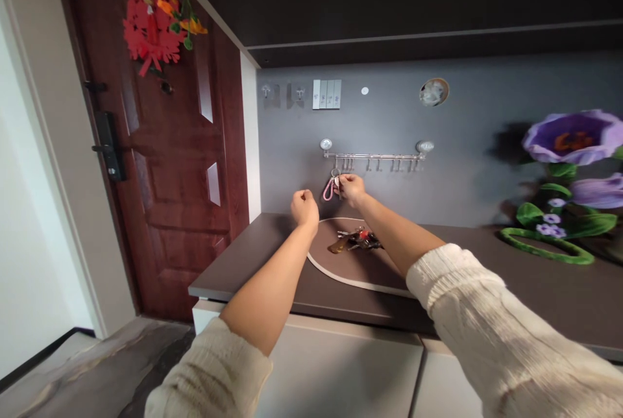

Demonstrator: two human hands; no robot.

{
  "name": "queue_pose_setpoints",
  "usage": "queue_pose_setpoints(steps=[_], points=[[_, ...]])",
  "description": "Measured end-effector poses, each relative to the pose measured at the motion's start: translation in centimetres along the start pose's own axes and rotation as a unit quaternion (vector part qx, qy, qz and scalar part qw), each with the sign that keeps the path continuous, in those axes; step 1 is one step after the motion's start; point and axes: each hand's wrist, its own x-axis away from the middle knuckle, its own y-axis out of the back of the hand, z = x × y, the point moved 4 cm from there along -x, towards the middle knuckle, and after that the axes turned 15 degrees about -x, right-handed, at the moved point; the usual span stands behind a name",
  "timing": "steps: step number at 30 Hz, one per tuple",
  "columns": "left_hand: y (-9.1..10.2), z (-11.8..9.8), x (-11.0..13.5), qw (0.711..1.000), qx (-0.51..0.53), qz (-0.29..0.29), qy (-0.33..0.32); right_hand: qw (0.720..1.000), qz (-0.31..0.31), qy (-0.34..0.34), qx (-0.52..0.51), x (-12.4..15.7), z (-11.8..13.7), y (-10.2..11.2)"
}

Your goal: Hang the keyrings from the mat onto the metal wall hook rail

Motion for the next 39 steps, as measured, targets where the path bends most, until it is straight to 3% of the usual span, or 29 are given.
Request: queue_pose_setpoints(steps=[9,16,20,25,28,32,39], points=[[-0.5,-0.1,0.4,0.997,-0.013,0.019,-0.069,0.998,0.023,-0.059,0.020,2.0,1.2,2.3],[-2.3,-1.0,1.9,0.975,-0.059,0.154,-0.146,0.996,0.051,-0.066,0.022,5.0,3.2,4.1],[-3.7,-2.5,2.6,0.941,-0.137,0.244,-0.191,0.996,0.054,-0.050,0.042,6.7,3.9,5.7],[-5.2,-3.6,3.9,0.869,-0.261,0.333,-0.257,0.992,0.046,0.014,0.117,7.9,3.6,8.1],[-5.6,-3.0,4.9,0.823,-0.329,0.373,-0.274,0.971,0.053,0.064,0.224,8.0,3.5,9.2],[-5.4,-2.0,5.8,0.779,-0.388,0.391,-0.298,0.918,0.067,0.122,0.371,8.0,3.8,9.6],[-5.2,-1.2,5.5,0.762,-0.381,0.412,-0.325,0.874,0.097,0.148,0.453,8.7,3.8,9.0]])
